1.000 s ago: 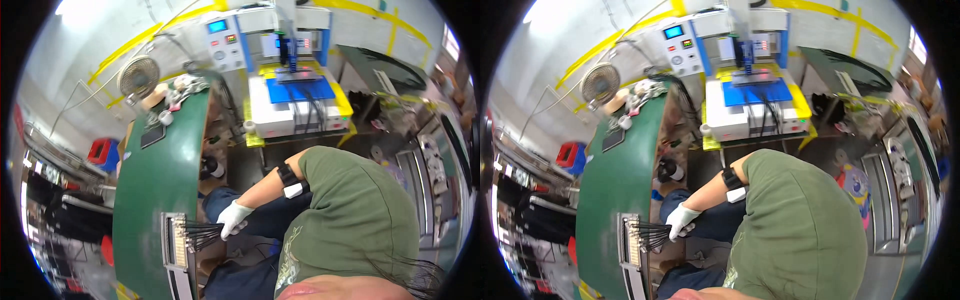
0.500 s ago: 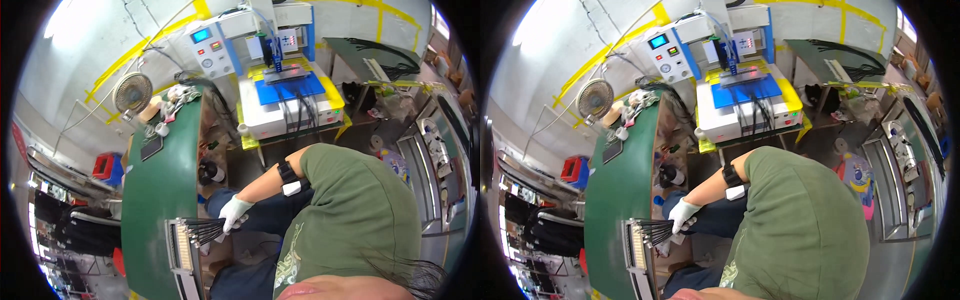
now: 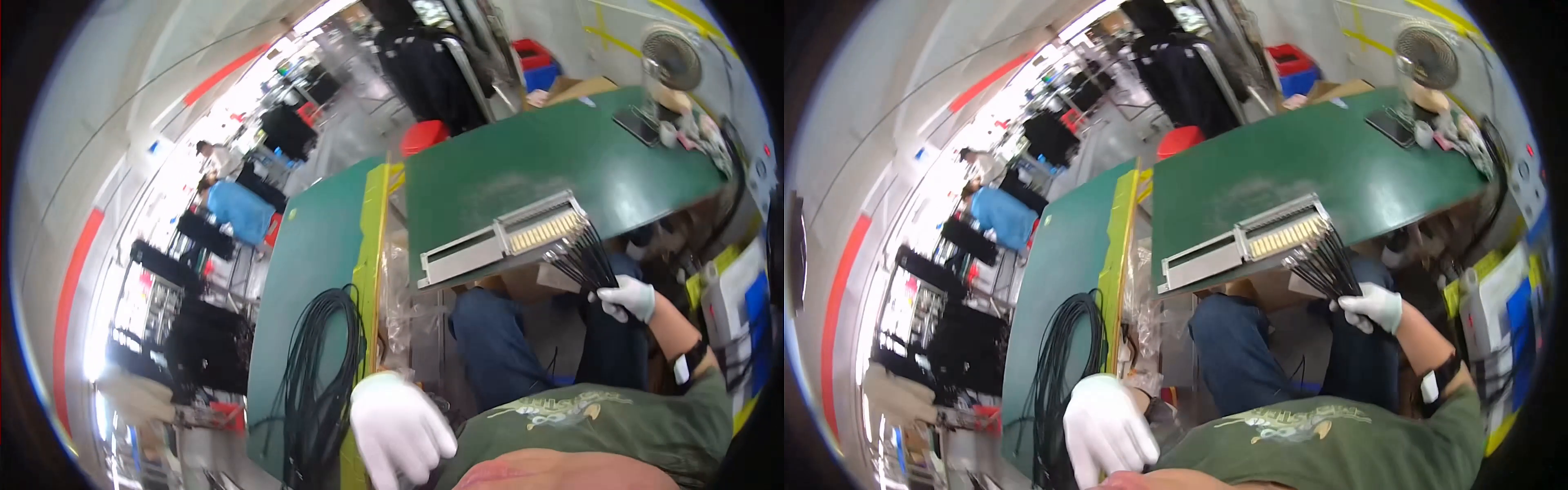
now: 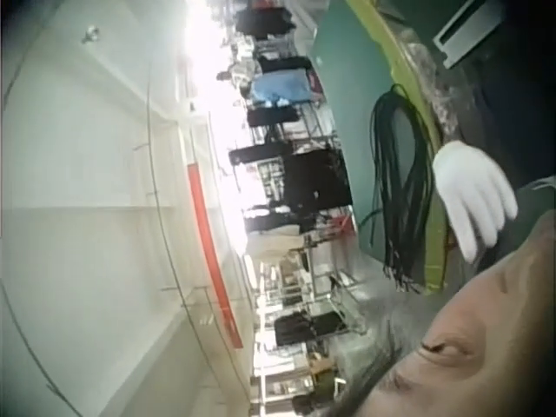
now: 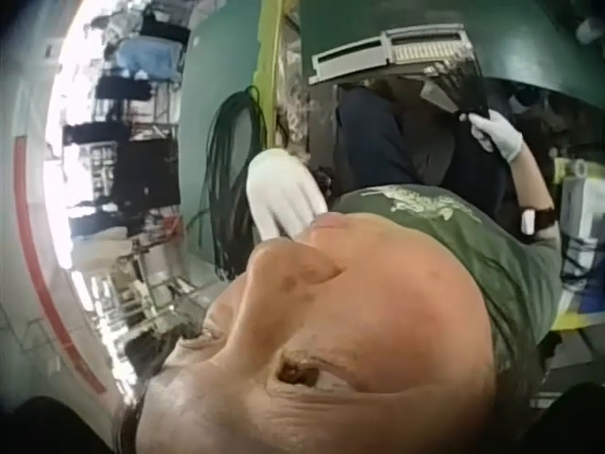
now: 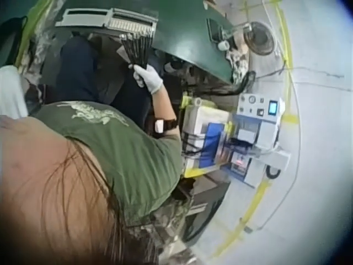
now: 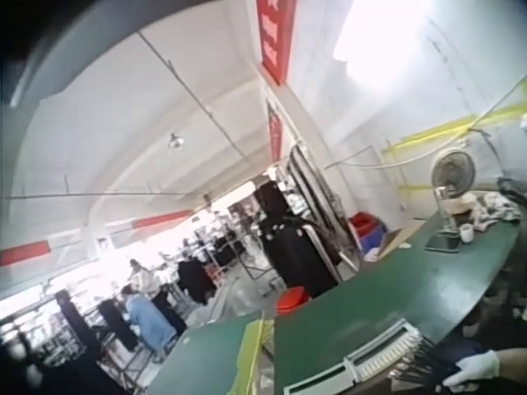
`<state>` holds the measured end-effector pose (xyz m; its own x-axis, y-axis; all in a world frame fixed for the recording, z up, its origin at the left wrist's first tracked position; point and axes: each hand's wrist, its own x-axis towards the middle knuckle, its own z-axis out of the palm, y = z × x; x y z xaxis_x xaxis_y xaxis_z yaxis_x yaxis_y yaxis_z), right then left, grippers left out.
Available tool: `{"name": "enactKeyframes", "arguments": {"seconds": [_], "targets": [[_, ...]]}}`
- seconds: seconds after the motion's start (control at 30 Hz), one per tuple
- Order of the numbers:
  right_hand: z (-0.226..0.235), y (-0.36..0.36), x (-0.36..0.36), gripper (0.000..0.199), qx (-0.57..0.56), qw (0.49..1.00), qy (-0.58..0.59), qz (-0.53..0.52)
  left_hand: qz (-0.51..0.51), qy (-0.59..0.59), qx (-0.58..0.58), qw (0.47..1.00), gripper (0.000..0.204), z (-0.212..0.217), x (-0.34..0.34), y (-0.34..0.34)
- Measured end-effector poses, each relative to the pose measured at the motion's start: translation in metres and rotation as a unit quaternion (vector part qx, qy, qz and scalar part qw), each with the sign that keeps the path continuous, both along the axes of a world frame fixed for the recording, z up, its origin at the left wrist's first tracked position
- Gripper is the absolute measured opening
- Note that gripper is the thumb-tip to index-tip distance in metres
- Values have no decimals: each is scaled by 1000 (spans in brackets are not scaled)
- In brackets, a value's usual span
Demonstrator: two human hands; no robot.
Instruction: Inserting multiple black wires into a connector block held in a metal jig on a factory workbench.
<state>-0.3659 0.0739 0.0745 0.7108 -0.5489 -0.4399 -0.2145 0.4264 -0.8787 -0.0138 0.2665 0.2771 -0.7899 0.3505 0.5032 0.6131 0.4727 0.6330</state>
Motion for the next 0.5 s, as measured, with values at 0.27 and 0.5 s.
{"name": "enactKeyframes", "arguments": {"seconds": [0.27,0.5], "targets": [[18,-5,10,33,-10,988,-103,113,582,-90,341,732,76,-185,2,-71],[23,8,34,33,-31,973,-68,219,378,95,550,739,80,-202,-108,-122]]}}
